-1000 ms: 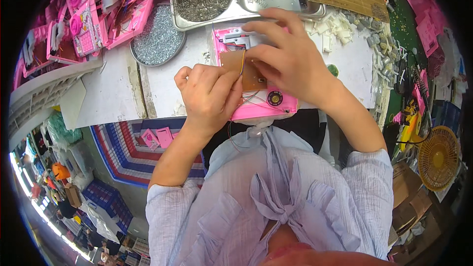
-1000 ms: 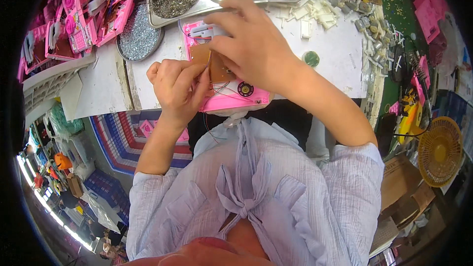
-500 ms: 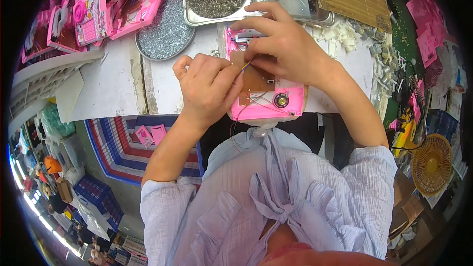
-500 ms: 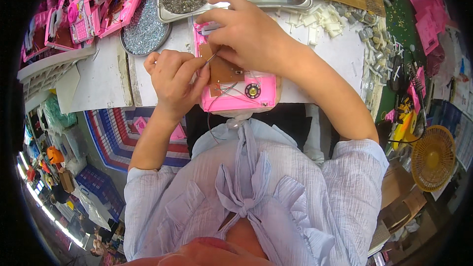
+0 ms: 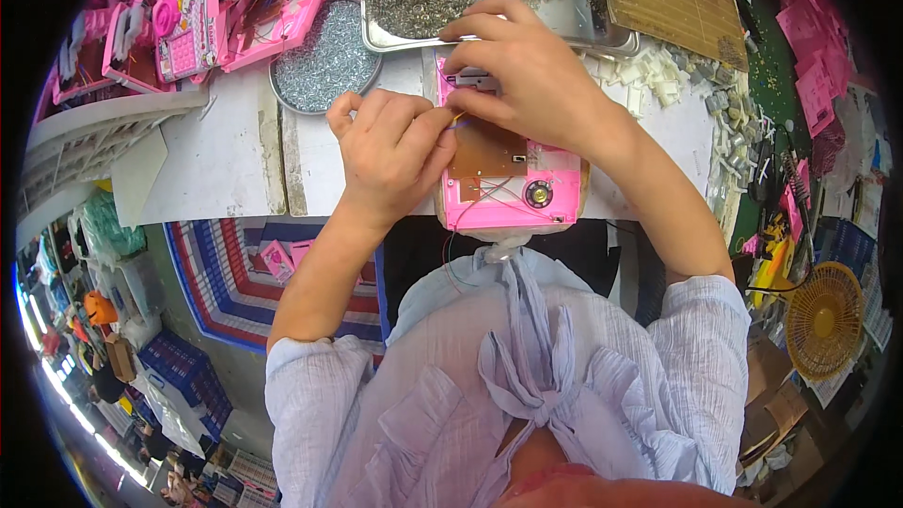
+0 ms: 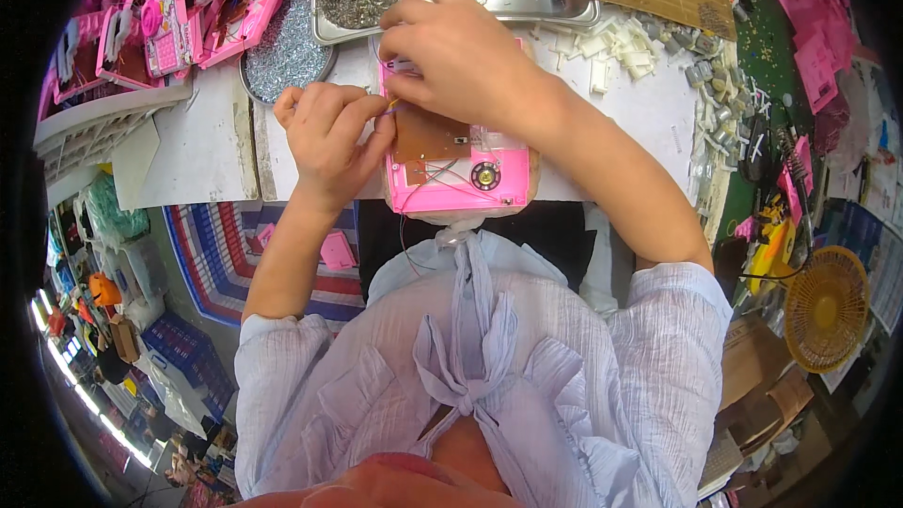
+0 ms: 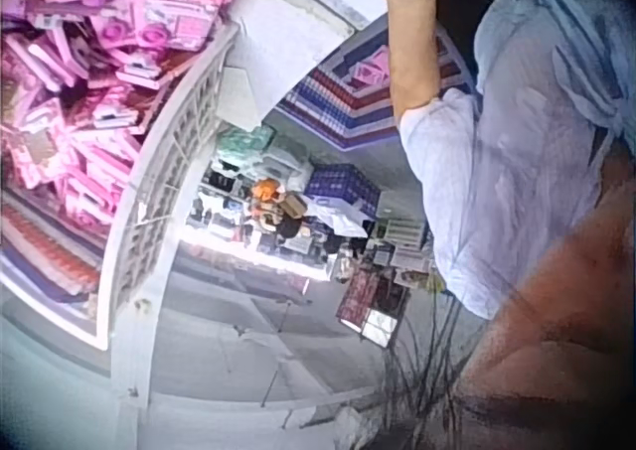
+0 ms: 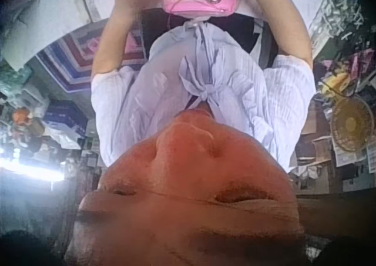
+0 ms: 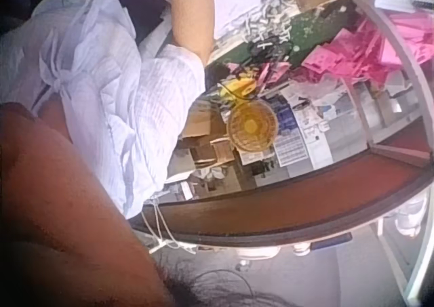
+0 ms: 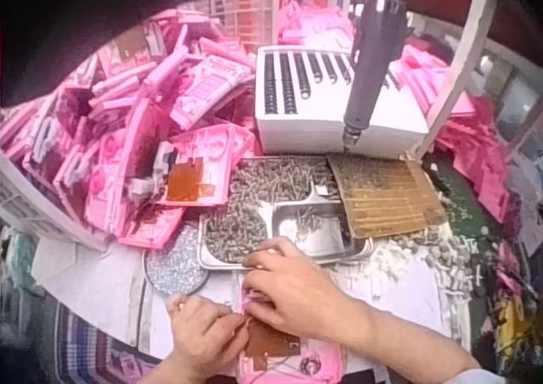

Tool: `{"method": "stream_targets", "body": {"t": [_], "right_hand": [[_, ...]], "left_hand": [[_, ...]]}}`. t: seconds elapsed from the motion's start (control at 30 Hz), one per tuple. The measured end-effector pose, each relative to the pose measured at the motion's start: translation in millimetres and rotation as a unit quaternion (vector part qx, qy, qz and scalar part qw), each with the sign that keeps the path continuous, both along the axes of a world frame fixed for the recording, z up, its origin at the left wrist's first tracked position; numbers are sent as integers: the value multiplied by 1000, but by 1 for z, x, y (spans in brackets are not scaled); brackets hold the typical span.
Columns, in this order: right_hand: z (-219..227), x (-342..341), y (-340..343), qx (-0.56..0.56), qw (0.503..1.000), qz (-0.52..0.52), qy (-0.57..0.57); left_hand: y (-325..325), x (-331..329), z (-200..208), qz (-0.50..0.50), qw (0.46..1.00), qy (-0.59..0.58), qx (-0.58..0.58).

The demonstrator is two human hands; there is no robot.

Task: Assembling a pink electronic toy by installing internal components including a motor and circuit board, and soldering connections.

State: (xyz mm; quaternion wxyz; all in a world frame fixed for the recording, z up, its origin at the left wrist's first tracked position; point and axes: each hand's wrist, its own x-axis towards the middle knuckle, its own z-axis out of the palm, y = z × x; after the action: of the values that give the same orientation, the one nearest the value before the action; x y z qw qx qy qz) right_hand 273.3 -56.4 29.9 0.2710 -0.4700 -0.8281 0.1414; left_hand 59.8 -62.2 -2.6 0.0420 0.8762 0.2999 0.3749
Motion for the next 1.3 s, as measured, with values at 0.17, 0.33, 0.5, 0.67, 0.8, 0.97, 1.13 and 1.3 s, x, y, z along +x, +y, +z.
{"method": "stream_targets", "body": {"t": [0.17,0.33,0.5,0.67,0.8,0.97,1.13,1.3], "right_hand": [[-3,-3,5,-6,1000,20,8],[2,6,-2,24,997,57,51],[0,3,-13,42,997,57,5],[-5,12,-26,87,995,33,20],[0,23,-55,108,994,-22,12],[-3,42,-81,71,989,-118,46],[-15,46,-90,18,962,-170,213],[-18,51,-88,14,952,-148,269]], "left_hand": [[1,0,-1,7,1000,-7,-10],[2,1,-5,7,999,-30,-32],[2,3,-5,6,999,-42,-33],[1,4,0,-3,998,-30,-63],[-3,0,-1,40,982,-17,-181],[-16,16,17,96,983,-46,-150],[-39,47,45,-108,968,-133,-182],[-20,72,33,-132,916,-78,-372]]}}
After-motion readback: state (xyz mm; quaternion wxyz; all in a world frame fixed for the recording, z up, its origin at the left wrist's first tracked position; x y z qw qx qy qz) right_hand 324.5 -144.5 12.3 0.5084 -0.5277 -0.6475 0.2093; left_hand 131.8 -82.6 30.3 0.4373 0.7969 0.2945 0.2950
